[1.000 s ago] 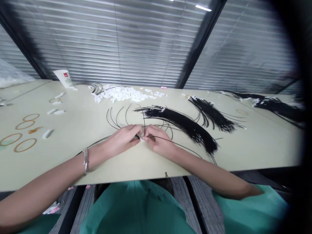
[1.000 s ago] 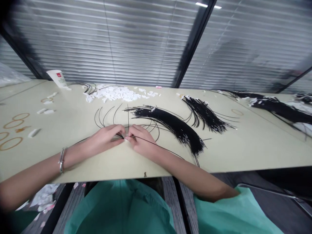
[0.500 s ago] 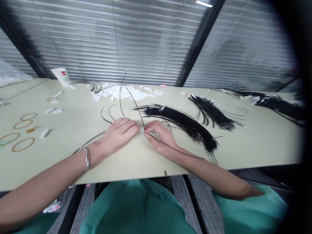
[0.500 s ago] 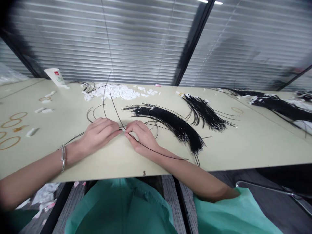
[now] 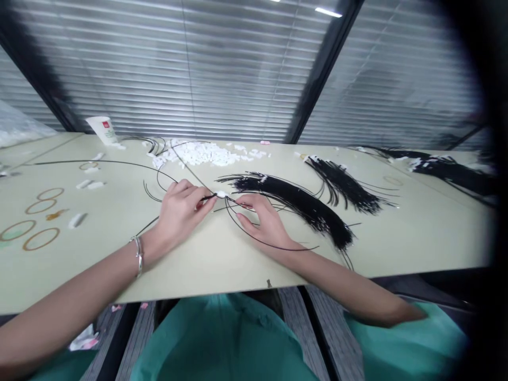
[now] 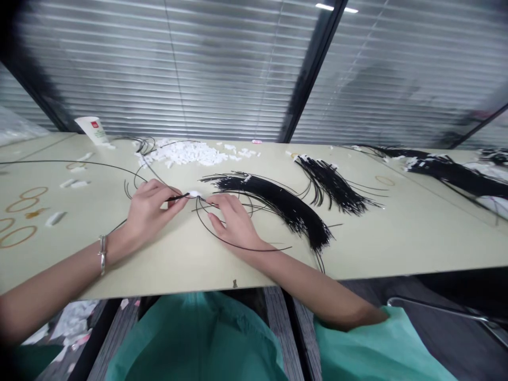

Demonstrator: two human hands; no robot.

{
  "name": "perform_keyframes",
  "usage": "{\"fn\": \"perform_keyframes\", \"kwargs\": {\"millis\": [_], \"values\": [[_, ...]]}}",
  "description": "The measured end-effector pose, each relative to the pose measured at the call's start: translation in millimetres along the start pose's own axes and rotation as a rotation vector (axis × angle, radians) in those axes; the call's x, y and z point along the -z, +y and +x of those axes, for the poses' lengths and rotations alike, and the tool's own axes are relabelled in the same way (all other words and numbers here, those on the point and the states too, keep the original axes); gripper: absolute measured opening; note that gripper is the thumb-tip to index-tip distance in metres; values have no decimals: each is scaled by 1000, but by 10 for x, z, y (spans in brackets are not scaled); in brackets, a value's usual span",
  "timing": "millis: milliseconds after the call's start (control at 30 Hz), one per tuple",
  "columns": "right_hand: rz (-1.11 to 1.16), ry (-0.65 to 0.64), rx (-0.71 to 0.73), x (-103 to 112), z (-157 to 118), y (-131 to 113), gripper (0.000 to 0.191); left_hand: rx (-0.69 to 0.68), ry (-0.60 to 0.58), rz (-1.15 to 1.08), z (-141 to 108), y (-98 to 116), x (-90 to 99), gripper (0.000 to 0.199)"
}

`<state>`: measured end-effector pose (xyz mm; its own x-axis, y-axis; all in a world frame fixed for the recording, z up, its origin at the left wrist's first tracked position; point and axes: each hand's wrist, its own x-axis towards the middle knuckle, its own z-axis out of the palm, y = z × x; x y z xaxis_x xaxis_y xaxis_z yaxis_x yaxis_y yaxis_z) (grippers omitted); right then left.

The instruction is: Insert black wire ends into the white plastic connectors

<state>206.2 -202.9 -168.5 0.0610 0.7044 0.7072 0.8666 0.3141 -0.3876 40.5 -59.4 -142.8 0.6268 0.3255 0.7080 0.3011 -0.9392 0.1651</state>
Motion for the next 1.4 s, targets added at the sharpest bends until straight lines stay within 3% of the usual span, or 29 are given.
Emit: {"fn": "perform_keyframes", "kwargs": {"millis": [133, 233, 433, 633, 733, 867, 1033, 1133, 1233, 1300, 1400], "values": [[-108, -37, 15, 37, 11, 11, 27, 419, -82, -340, 44, 53, 8, 29], [-163, -29, 13, 82, 19, -3, 28, 612, -44, -612, 94, 80, 21, 31], [-196, -67, -14, 139, 56, -57, 33, 681, 82, -966, 165, 76, 53, 21], [-370, -308, -58, 158, 89, -9, 38, 812, 86, -1293, 174, 16, 71, 19], [-520, -338, -92, 185, 178, -10, 44, 886, 87, -1374, 177, -23, 81, 20], [-456, -279, -73, 217, 411, -147, 53, 910, 43, -1442, 187, -40, 112, 20], [70, -262, -109, -18, 625, -364, 80, 756, -81, -1580, 176, 43, 185, 14], [432, -146, -119, -256, 701, -405, 72, 700, -118, -1616, 154, 85, 224, 10], [688, -72, -140, -394, 792, -380, 68, 678, -73, -1624, 140, 89, 236, 7], [671, -91, -172, -403, 849, -346, 71, 659, -56, -1642, 143, 82, 235, 7], [441, -156, -173, -329, 902, -300, 47, 668, -131, -1634, 165, 83, 251, 13]]}}
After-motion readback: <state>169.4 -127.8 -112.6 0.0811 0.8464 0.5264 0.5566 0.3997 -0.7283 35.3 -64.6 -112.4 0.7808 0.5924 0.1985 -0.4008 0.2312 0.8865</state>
